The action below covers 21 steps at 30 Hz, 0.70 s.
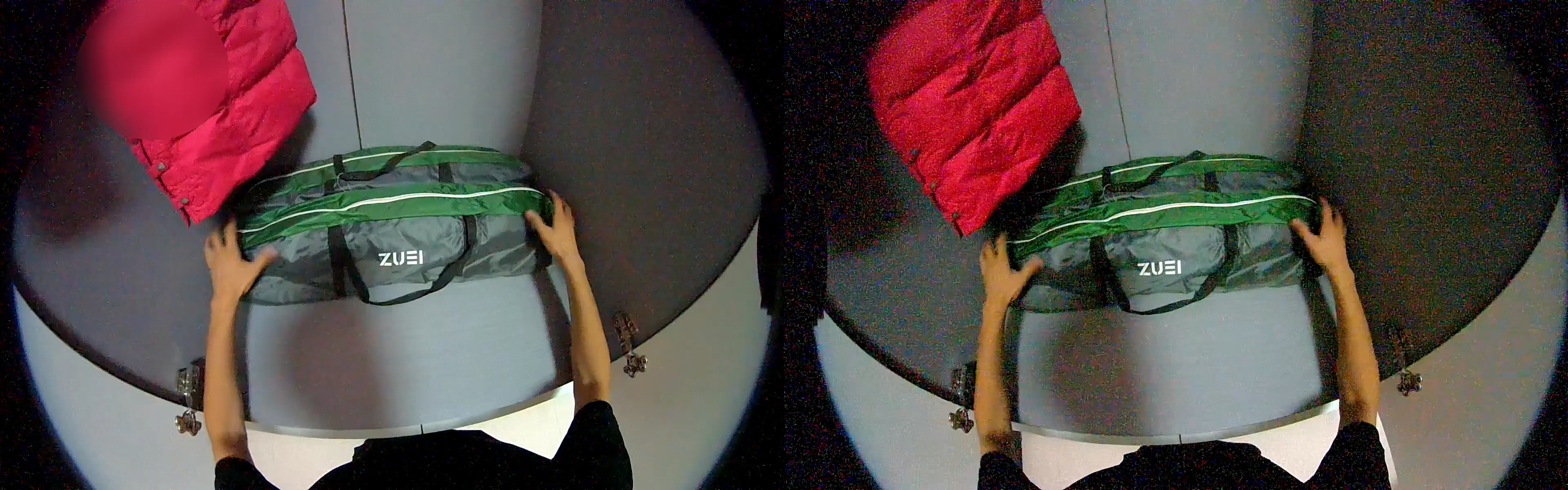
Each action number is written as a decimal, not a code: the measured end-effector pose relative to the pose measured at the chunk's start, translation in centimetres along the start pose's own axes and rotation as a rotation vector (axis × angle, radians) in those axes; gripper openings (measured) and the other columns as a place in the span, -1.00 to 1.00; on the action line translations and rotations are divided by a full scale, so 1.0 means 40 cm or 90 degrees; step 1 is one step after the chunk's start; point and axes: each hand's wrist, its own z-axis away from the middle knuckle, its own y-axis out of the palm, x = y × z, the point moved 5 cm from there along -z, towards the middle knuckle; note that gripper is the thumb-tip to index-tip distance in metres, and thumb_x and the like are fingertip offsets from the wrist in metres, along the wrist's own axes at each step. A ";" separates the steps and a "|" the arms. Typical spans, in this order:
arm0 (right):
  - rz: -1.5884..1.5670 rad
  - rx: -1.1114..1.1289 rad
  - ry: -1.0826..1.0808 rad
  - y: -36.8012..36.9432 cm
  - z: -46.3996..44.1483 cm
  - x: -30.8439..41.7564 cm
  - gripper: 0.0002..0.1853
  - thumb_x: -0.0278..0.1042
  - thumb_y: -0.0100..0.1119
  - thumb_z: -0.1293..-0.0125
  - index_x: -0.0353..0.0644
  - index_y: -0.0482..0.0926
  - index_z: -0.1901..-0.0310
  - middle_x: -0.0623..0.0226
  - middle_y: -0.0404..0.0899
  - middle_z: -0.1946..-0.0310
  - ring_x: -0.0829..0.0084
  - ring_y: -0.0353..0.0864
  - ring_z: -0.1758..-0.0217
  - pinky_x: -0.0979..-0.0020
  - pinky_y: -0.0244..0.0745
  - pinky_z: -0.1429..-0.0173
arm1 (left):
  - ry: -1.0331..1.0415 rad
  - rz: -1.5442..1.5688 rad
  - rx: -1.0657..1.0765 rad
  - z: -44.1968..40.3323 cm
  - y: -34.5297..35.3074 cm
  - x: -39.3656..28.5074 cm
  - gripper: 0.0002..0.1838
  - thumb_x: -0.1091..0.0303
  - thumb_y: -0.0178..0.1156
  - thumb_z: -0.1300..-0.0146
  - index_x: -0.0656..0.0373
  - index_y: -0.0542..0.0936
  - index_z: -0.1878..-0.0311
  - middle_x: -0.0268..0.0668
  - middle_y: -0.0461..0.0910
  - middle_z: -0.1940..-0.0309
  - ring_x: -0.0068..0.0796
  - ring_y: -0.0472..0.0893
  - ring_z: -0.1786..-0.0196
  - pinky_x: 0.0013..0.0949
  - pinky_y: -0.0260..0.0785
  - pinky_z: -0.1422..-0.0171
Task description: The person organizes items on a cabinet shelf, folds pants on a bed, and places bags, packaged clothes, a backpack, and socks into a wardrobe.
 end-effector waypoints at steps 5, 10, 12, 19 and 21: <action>-0.148 0.048 0.265 0.058 0.015 -0.112 0.05 0.32 0.22 -0.10 -0.47 0.12 -0.33 -0.14 0.39 -0.21 0.06 0.37 -0.29 0.32 0.15 -0.40 | -0.375 0.244 0.046 0.033 0.086 0.114 -0.06 -0.31 0.11 -0.16 0.43 0.28 -0.27 0.21 0.48 -0.05 0.23 0.49 -0.06 -0.03 0.28 -0.22; -0.461 0.065 0.333 0.115 0.039 -0.157 0.08 0.33 0.28 -0.03 -0.46 0.16 -0.34 0.00 0.35 -0.26 0.16 0.34 -0.30 0.32 0.19 -0.36 | -0.562 0.498 0.025 0.099 0.124 0.126 -0.12 -0.26 0.10 -0.19 0.54 0.41 -0.15 0.16 0.48 -0.10 0.05 0.49 -0.14 -0.15 0.25 -0.26; -0.470 0.015 0.382 0.082 0.055 -0.094 0.06 0.29 0.28 -0.04 -0.49 0.17 -0.32 0.01 0.30 -0.30 0.14 0.30 -0.33 0.28 0.18 -0.37 | -0.646 0.661 0.058 0.117 0.192 0.129 -0.11 -0.26 0.10 -0.19 0.55 0.39 -0.18 0.10 0.46 -0.14 -0.06 0.46 -0.17 -0.18 0.24 -0.27; -0.435 -0.078 0.359 0.120 0.044 -0.135 0.03 0.30 0.21 -0.09 -0.51 0.18 -0.31 -0.05 0.30 -0.28 0.12 0.30 -0.32 0.25 0.14 -0.37 | -0.721 0.666 -0.066 0.104 0.246 0.114 -0.15 -0.25 0.12 -0.19 0.52 0.36 -0.11 0.11 0.44 -0.10 -0.09 0.45 -0.14 -0.19 0.24 -0.26; -0.437 -0.071 0.355 0.115 0.040 -0.138 0.03 0.30 0.20 -0.09 -0.52 0.17 -0.31 -0.05 0.30 -0.29 0.11 0.29 -0.32 0.24 0.14 -0.37 | -0.668 0.606 -0.111 0.107 0.232 0.104 -0.15 -0.24 0.14 -0.18 0.51 0.36 -0.11 0.11 0.43 -0.10 -0.08 0.44 -0.15 -0.18 0.24 -0.26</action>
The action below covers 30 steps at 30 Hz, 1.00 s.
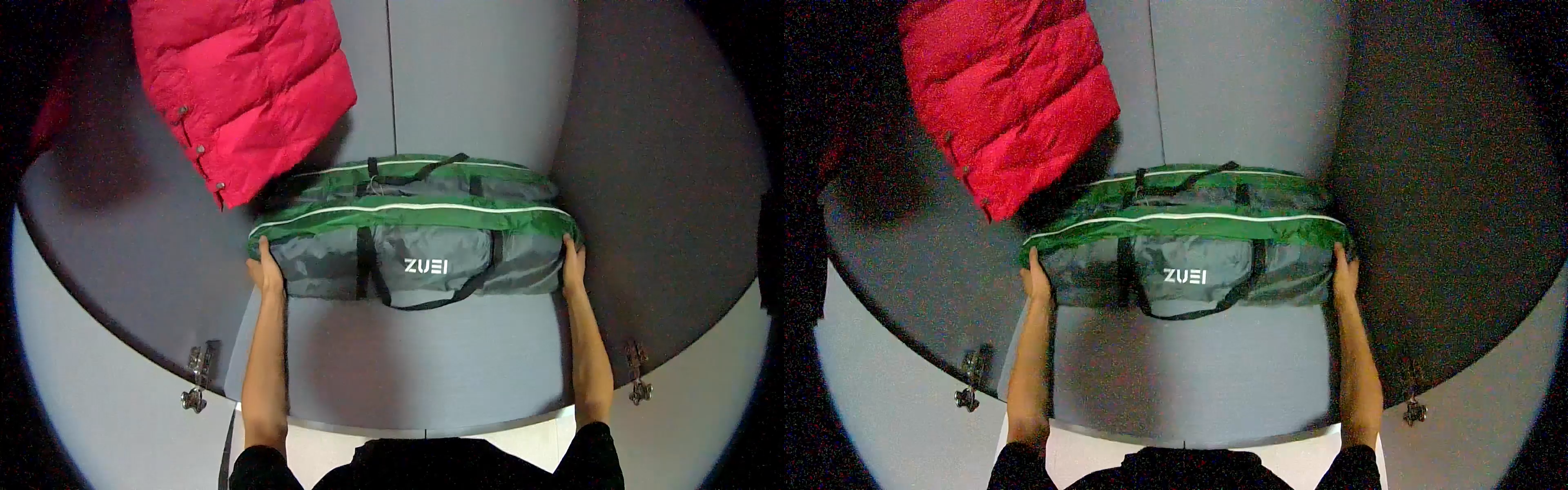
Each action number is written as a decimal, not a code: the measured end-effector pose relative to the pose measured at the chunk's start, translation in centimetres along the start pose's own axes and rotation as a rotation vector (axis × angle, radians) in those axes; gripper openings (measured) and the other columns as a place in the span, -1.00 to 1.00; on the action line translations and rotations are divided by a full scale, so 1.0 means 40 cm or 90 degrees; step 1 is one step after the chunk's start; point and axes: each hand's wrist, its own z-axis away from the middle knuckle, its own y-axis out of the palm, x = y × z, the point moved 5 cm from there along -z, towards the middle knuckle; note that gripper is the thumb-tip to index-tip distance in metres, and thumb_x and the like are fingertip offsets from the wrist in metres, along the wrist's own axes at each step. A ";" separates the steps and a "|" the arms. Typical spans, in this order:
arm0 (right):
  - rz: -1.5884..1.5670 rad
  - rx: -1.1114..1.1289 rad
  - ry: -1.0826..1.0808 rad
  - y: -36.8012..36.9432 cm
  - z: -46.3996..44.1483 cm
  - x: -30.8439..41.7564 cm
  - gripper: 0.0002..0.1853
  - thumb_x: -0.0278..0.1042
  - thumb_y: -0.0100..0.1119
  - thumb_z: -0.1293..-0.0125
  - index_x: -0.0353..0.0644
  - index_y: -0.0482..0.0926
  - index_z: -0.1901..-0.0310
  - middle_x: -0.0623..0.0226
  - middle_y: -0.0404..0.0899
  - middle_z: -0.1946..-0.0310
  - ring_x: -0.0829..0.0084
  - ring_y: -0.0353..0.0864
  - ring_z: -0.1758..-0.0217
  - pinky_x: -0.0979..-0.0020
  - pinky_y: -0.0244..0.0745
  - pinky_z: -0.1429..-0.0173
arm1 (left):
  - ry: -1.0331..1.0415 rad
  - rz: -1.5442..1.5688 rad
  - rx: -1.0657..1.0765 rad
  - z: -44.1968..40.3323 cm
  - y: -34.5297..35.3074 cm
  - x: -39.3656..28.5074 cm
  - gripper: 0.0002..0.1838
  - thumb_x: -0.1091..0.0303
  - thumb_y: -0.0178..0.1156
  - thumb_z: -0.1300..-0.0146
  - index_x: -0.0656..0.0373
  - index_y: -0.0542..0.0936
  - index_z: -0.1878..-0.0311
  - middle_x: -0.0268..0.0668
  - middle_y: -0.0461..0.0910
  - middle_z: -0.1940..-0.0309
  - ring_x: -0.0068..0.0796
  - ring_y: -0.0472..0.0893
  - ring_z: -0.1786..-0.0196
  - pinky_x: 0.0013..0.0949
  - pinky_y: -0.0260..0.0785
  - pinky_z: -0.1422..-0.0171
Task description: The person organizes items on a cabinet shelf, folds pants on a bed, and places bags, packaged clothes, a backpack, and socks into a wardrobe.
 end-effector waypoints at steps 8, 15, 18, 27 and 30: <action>-0.157 -0.004 -0.026 -0.005 -0.057 -0.085 -0.01 0.25 0.21 -0.11 -0.50 0.17 -0.32 -0.05 0.28 -0.29 0.11 0.30 -0.31 0.25 0.16 -0.36 | -0.095 0.328 0.166 -0.105 0.046 0.109 -0.15 -0.21 0.16 -0.16 0.39 0.30 -0.25 0.02 0.36 -0.21 -0.13 0.43 -0.18 -0.14 0.28 -0.26; -0.272 0.124 0.003 0.023 -0.003 -0.007 -0.21 0.13 0.19 -0.18 -0.36 0.29 -0.26 0.10 0.39 -0.20 0.21 0.40 -0.20 0.27 0.27 -0.27 | -0.146 0.431 0.200 -0.179 0.091 0.168 -0.18 -0.14 0.24 -0.11 0.33 0.32 -0.26 -0.04 0.37 -0.19 -0.14 0.44 -0.15 -0.07 0.30 -0.25; -0.285 0.179 0.032 0.019 0.016 0.015 -0.22 0.13 0.21 -0.17 -0.30 0.30 -0.27 0.12 0.39 -0.20 0.22 0.41 -0.19 0.27 0.30 -0.25 | -0.118 0.420 0.177 -0.153 0.074 0.137 -0.23 -0.13 0.24 -0.11 0.29 0.35 -0.21 -0.07 0.37 -0.16 -0.16 0.43 -0.15 -0.06 0.31 -0.23; -0.265 -0.005 0.005 -0.004 0.028 -0.019 0.01 0.12 0.33 -0.08 -0.41 0.06 -0.37 -0.03 0.21 -0.32 0.12 0.28 -0.31 0.18 0.21 -0.36 | -0.092 0.494 0.197 -0.050 0.030 0.046 -0.46 -0.03 0.23 -0.18 0.17 0.33 -0.02 -0.16 0.41 0.01 -0.25 0.43 -0.05 -0.14 0.32 -0.18; -0.277 -0.018 -0.003 -0.017 0.039 -0.034 0.02 0.07 0.32 -0.09 -0.35 -0.01 -0.41 -0.03 0.19 -0.33 0.11 0.29 -0.30 0.18 0.22 -0.35 | -0.083 0.461 0.138 -0.072 0.014 0.104 -0.55 0.01 0.21 -0.21 0.11 0.33 0.05 -0.22 0.41 0.08 -0.31 0.41 0.00 -0.18 0.32 -0.13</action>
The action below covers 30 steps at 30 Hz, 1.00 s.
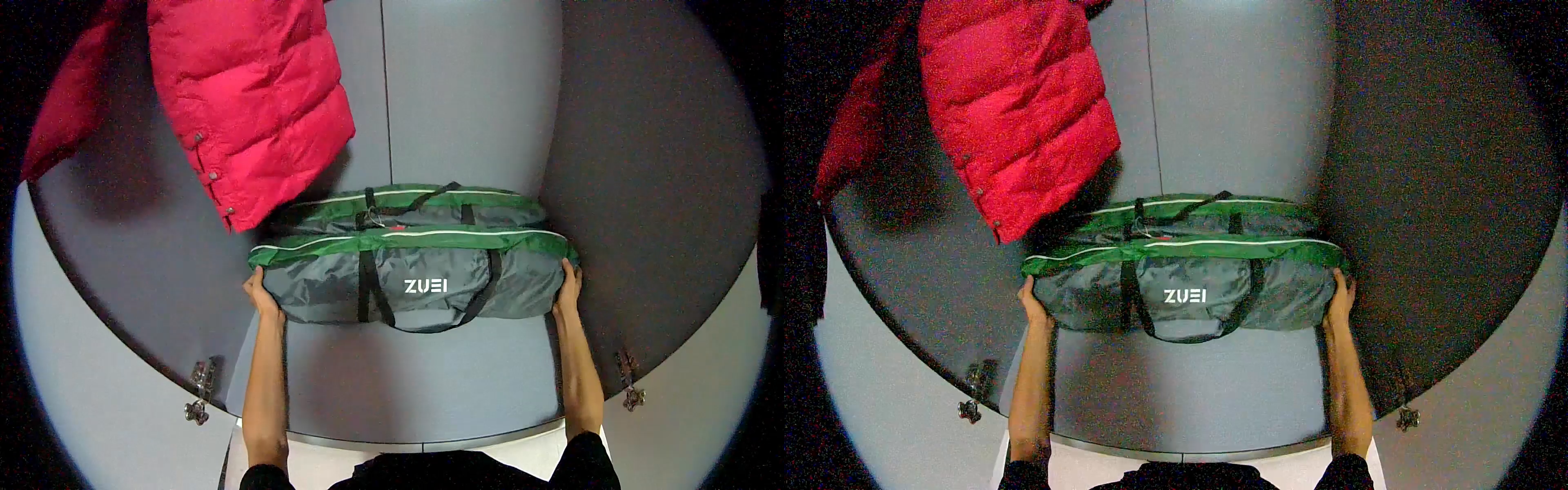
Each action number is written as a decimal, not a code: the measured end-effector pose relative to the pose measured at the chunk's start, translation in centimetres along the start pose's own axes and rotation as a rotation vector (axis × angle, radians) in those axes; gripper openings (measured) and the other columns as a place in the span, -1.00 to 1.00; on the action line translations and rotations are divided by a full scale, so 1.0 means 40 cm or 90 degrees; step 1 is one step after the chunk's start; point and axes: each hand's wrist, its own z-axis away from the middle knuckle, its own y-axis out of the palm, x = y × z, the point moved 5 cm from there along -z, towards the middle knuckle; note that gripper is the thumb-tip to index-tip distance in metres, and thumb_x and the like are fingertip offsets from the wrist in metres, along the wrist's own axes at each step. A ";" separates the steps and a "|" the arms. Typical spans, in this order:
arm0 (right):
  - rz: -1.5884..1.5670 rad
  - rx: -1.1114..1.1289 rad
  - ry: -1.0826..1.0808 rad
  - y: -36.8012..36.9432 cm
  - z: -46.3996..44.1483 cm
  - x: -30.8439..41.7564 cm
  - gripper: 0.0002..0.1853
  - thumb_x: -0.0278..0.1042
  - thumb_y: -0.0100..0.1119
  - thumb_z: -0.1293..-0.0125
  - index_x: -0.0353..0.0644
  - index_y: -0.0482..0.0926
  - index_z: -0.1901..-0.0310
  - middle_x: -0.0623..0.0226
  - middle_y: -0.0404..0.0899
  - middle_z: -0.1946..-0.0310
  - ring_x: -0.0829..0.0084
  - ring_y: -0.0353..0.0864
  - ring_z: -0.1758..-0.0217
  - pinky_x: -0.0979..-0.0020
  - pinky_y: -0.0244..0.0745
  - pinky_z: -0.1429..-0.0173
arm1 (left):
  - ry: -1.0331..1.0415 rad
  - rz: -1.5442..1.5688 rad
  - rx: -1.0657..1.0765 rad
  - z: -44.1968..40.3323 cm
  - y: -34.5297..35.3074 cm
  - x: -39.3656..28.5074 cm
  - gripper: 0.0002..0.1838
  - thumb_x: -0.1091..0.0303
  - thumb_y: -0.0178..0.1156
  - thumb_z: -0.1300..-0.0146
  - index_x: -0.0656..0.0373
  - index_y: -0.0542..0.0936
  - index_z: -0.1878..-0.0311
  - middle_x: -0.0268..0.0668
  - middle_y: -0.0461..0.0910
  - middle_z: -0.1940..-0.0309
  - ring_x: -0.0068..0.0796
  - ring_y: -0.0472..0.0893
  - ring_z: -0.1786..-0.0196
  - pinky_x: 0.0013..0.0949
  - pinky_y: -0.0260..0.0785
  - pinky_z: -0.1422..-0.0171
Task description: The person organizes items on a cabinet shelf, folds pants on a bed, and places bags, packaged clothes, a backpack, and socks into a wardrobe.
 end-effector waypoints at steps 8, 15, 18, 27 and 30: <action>-0.135 0.060 0.058 0.052 0.026 0.032 -0.05 -0.14 0.26 -0.18 -0.14 -0.13 -0.47 0.02 0.19 -0.34 0.11 0.30 -0.30 0.11 0.25 -0.32 | 0.021 0.055 -0.016 0.080 0.029 -0.053 -0.67 0.11 0.17 -0.22 0.08 0.35 0.10 -0.28 0.41 0.12 -0.34 0.40 0.01 -0.18 0.33 -0.09; -0.179 0.092 0.023 0.079 0.042 0.127 -0.13 -0.20 0.22 -0.21 -0.10 -0.08 -0.46 0.07 0.32 -0.25 0.14 0.39 -0.22 0.09 0.34 -0.25 | 0.084 0.100 0.010 0.112 0.040 -0.135 -0.65 0.18 0.11 -0.25 0.12 0.38 -0.04 -0.23 0.44 0.03 -0.28 0.44 -0.05 -0.19 0.30 -0.17; -0.219 0.089 0.024 0.090 0.018 0.131 -0.20 -0.24 0.22 -0.22 -0.12 0.00 -0.42 0.13 0.44 -0.12 0.17 0.47 -0.12 0.13 0.44 -0.15 | 0.105 0.136 0.037 0.105 0.081 -0.170 -0.63 0.18 0.10 -0.25 0.12 0.37 -0.06 -0.23 0.44 0.02 -0.27 0.44 -0.06 -0.18 0.30 -0.17; -0.266 0.044 -0.023 0.317 -0.196 0.234 -0.43 -0.32 0.14 -0.24 -0.16 0.23 -0.27 0.14 0.49 -0.05 0.17 0.52 -0.04 0.16 0.47 -0.10 | 0.079 0.148 -0.019 -0.052 0.256 -0.225 -0.47 0.03 0.04 -0.25 0.07 0.32 -0.22 -0.31 0.33 -0.23 -0.27 0.34 -0.19 -0.23 0.22 -0.25; -0.282 0.131 -0.049 0.340 -0.225 0.201 -0.62 -0.32 0.13 -0.23 -0.19 0.38 -0.07 0.15 0.55 0.09 0.16 0.56 0.07 0.12 0.49 -0.04 | 0.066 0.060 0.014 -0.214 0.176 -0.092 -0.48 0.03 0.01 -0.30 0.13 0.33 -0.23 -0.25 0.31 -0.27 -0.18 0.32 -0.23 -0.15 0.21 -0.26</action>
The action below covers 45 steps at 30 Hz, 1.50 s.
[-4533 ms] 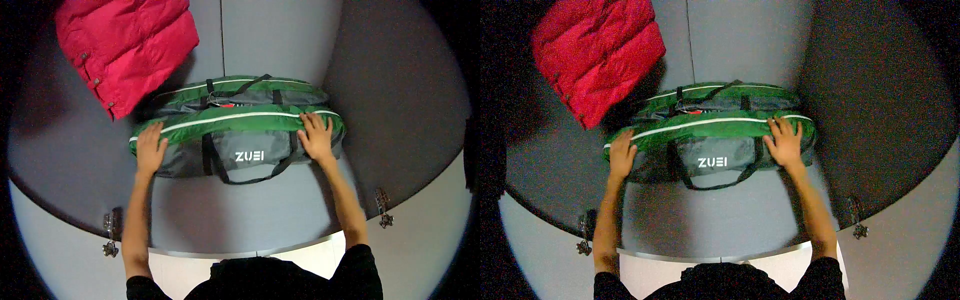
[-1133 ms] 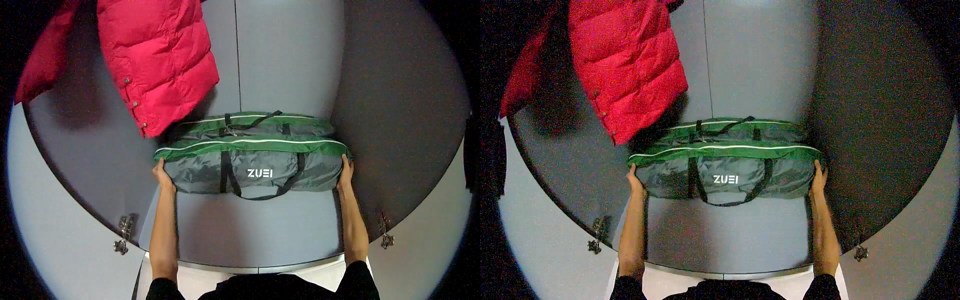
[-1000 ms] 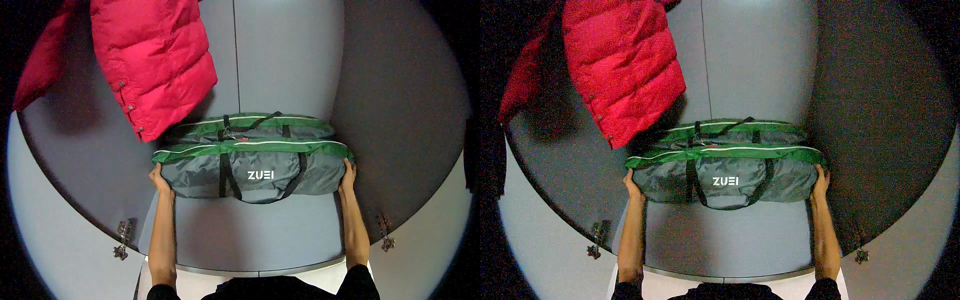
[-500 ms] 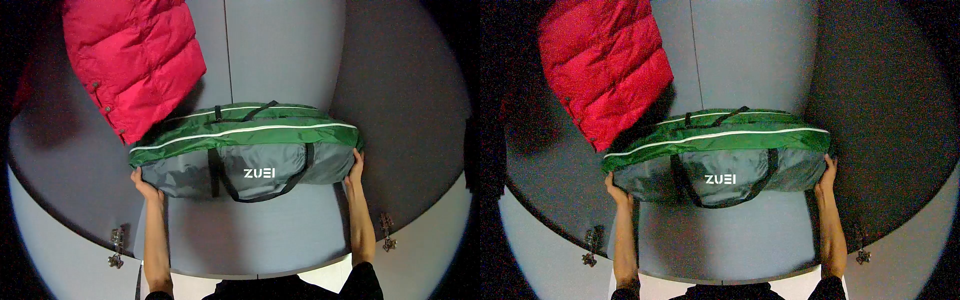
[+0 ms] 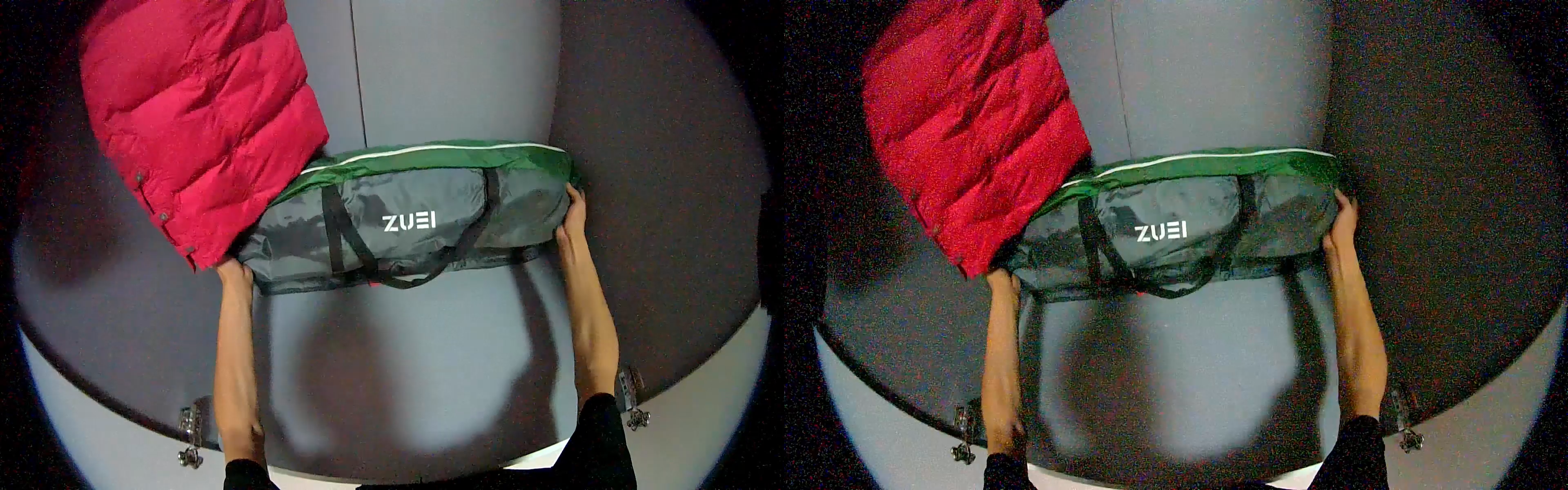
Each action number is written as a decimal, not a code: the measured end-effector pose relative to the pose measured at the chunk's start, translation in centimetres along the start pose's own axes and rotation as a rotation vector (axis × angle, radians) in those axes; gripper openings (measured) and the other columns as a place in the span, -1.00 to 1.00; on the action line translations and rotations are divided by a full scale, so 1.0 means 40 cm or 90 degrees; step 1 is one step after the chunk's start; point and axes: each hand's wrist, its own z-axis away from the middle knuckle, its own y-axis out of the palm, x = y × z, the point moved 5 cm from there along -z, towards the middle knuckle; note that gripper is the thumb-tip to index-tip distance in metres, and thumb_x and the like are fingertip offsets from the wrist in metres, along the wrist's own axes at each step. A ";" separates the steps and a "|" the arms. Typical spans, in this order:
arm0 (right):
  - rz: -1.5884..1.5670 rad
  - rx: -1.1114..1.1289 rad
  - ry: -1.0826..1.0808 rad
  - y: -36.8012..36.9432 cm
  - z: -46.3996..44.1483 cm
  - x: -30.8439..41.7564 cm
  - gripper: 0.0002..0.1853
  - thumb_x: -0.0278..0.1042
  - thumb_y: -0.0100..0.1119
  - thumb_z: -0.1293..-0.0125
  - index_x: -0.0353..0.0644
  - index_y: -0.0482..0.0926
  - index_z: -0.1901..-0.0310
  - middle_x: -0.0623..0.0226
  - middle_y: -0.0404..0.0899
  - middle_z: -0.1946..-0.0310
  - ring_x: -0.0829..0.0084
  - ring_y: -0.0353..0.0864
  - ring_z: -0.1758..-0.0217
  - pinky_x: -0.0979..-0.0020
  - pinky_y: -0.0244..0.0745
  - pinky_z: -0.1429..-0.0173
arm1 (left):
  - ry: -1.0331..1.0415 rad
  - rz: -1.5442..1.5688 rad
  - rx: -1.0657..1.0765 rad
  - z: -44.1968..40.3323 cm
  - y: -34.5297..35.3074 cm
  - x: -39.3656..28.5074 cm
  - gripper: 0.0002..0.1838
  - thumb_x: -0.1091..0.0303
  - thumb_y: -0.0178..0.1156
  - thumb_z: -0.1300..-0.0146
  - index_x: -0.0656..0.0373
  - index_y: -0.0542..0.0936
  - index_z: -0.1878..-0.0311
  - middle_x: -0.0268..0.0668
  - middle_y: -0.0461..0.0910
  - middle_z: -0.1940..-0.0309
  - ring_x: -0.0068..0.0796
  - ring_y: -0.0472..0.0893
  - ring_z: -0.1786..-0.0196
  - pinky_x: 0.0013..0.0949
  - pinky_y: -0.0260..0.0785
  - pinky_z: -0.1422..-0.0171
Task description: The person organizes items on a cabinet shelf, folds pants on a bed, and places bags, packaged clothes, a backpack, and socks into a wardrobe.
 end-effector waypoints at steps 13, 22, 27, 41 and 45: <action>0.050 0.014 0.081 -0.012 -0.022 -0.061 -0.55 -0.33 0.12 -0.22 -0.27 0.37 -0.13 0.15 0.52 0.02 0.18 0.52 0.04 0.18 0.44 -0.10 | -0.022 -0.063 -0.057 0.027 -0.042 0.040 -0.47 0.06 0.01 -0.31 0.19 0.33 -0.23 -0.12 0.30 -0.28 -0.06 0.29 -0.25 -0.07 0.17 -0.27; 0.244 0.012 0.072 -0.039 -0.075 -0.111 -0.34 -0.14 0.05 -0.32 -0.23 0.12 -0.37 0.05 0.25 -0.30 0.12 0.25 -0.34 0.13 0.21 -0.35 | -0.051 -0.150 -0.023 -0.011 -0.029 0.036 -0.47 0.08 0.01 -0.32 0.23 0.33 -0.23 -0.02 0.28 -0.28 0.02 0.27 -0.26 -0.01 0.15 -0.28; 0.690 -0.095 -0.179 0.022 0.017 -0.017 -0.27 -0.05 0.07 -0.32 -0.19 0.06 -0.41 -0.11 0.13 -0.36 -0.10 0.14 -0.37 0.07 0.03 -0.44 | -0.068 -0.386 0.055 0.021 -0.035 0.018 -0.47 0.08 0.01 -0.33 0.26 0.33 -0.22 0.03 0.28 -0.28 0.06 0.26 -0.27 0.02 0.13 -0.29; 1.045 0.233 -0.614 0.267 0.320 -0.015 -0.29 -0.07 0.04 -0.25 0.06 0.11 -0.43 0.14 -0.03 -0.46 -0.04 -0.15 -0.51 -0.27 -0.34 -0.44 | 0.680 -1.001 0.246 0.457 0.302 -0.122 -0.33 0.06 -0.02 -0.32 0.13 0.11 -0.43 0.25 0.43 0.04 0.26 0.46 0.07 0.09 0.33 -0.03; 1.032 0.248 -0.658 0.251 0.273 -0.084 -0.31 -0.05 0.02 -0.25 0.05 0.15 -0.42 0.17 0.02 -0.45 0.02 -0.13 -0.51 -0.26 -0.42 -0.45 | 0.724 -0.956 0.269 0.412 0.304 -0.063 -0.34 0.08 -0.02 -0.32 0.06 0.12 -0.43 0.21 0.43 0.05 0.25 0.47 0.09 0.07 0.34 -0.04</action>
